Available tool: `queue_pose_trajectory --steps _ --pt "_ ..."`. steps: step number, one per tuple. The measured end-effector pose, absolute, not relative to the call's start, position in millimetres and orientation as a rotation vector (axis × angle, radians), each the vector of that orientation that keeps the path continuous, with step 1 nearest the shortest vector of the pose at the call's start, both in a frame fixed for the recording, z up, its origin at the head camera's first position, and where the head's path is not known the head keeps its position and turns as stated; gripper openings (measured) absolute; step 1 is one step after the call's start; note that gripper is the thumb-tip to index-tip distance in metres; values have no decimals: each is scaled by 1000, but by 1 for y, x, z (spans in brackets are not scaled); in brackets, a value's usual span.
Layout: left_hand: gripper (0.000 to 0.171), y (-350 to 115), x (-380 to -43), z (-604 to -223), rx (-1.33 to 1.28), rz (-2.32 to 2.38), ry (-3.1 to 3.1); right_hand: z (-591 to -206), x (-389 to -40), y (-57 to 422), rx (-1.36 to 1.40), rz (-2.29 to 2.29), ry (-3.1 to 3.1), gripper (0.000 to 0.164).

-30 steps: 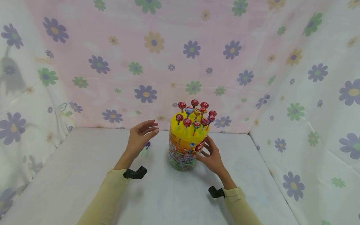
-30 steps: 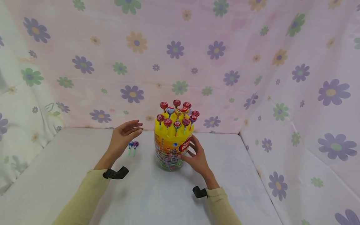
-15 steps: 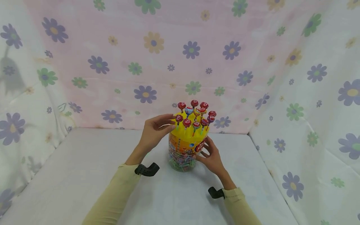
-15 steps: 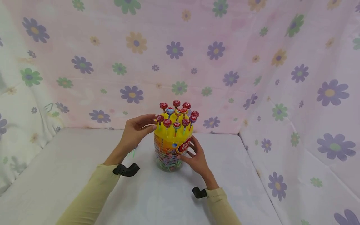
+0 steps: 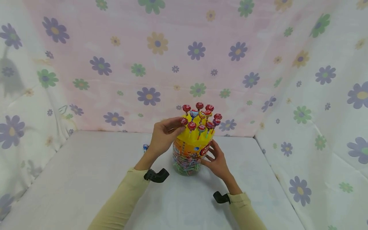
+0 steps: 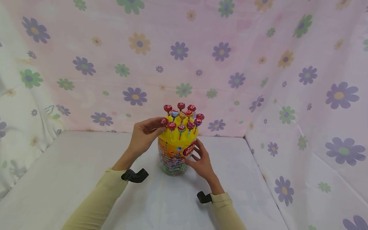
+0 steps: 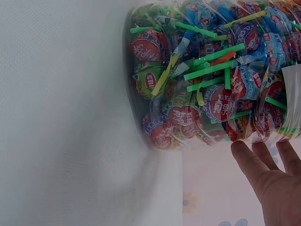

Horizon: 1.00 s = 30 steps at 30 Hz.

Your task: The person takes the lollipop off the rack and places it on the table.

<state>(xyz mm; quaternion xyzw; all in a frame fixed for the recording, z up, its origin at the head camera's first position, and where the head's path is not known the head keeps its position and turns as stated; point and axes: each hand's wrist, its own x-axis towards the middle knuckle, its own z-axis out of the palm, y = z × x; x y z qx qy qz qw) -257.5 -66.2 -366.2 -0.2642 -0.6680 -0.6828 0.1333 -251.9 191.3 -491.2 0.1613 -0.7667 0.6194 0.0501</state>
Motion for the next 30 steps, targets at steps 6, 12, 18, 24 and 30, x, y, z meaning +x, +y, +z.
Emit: queue_pose_trajectory --steps 6,12,18,24,30 --pt "31 -64 -258 -365 -764 -1975 -1906 -489 -252 191 495 1877 -2338 92" --pt "31 -63 -257 -363 -729 -1965 -1920 -489 -252 191 494 1873 -2343 92" --pt "30 -61 -259 -359 -726 -1944 -1899 -490 -252 193 493 1877 -2341 93" --pt "30 -61 -261 -345 -795 -1905 -1780 -489 -252 192 488 1895 -2334 93" --pt "36 -66 -258 -343 -798 -1921 -1764 -490 -251 192 484 1893 -2338 93"
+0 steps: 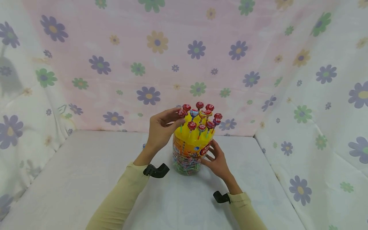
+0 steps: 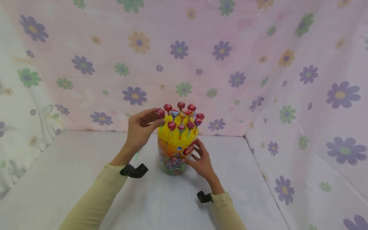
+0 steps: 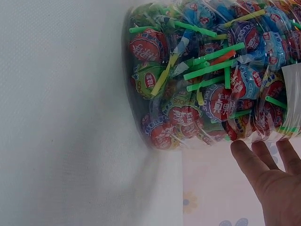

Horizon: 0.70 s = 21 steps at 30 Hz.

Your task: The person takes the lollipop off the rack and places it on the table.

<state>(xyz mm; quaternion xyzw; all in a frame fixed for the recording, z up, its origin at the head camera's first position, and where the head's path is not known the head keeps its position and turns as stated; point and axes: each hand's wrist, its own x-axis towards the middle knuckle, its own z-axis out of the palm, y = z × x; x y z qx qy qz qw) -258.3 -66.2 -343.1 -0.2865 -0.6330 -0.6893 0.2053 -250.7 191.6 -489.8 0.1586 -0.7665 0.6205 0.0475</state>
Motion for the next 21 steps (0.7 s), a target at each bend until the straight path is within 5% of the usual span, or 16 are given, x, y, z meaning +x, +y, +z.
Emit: queue_pose_trajectory --steps 21 --pt "34 -140 -267 -386 -456 -2017 -1878 -493 -251 192 489 1911 -2321 93"
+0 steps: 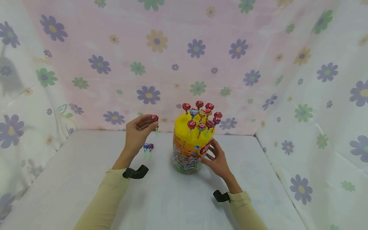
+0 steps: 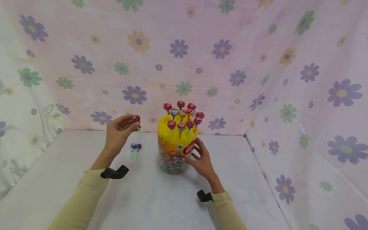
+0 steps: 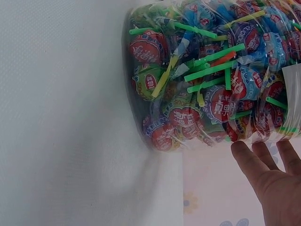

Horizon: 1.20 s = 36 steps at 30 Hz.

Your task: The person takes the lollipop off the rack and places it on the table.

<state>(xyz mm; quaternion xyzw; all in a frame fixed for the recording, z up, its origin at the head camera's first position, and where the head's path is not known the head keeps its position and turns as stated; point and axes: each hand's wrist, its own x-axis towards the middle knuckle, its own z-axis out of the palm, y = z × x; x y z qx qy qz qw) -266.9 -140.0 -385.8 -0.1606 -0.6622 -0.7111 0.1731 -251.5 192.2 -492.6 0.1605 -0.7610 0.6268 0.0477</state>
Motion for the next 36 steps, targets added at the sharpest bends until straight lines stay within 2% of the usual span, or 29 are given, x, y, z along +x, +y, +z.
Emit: queue_pose_trajectory --steps 19,27,36 --pt "45 -210 -284 -484 -30 -2010 -2182 -494 -251 193 474 1904 -2321 95" --pt "42 -220 -295 -517 111 -1870 -2347 -495 -252 194 467 1898 -2329 94" --pt "38 -221 -303 -538 165 -1514 -2572 -494 -251 193 466 1903 -2331 93"
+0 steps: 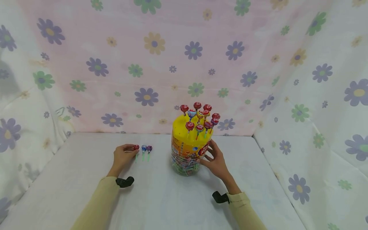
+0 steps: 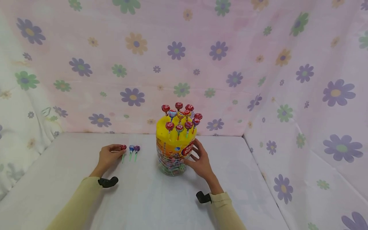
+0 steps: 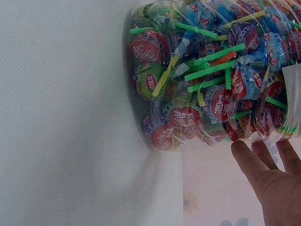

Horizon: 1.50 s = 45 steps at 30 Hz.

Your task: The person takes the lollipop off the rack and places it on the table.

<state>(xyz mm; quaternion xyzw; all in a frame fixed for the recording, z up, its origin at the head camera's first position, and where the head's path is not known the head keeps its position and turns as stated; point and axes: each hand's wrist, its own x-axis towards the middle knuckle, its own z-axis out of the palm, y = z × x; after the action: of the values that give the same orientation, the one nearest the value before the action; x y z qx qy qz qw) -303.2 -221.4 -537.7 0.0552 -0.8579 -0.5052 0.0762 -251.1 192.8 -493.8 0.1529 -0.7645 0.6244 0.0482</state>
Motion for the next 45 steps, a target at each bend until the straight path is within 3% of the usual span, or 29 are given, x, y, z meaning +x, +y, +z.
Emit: queue_pose_trajectory --steps 45 --pt "41 -205 -303 -532 210 -1370 -2638 -494 -250 193 488 1898 -2321 92"
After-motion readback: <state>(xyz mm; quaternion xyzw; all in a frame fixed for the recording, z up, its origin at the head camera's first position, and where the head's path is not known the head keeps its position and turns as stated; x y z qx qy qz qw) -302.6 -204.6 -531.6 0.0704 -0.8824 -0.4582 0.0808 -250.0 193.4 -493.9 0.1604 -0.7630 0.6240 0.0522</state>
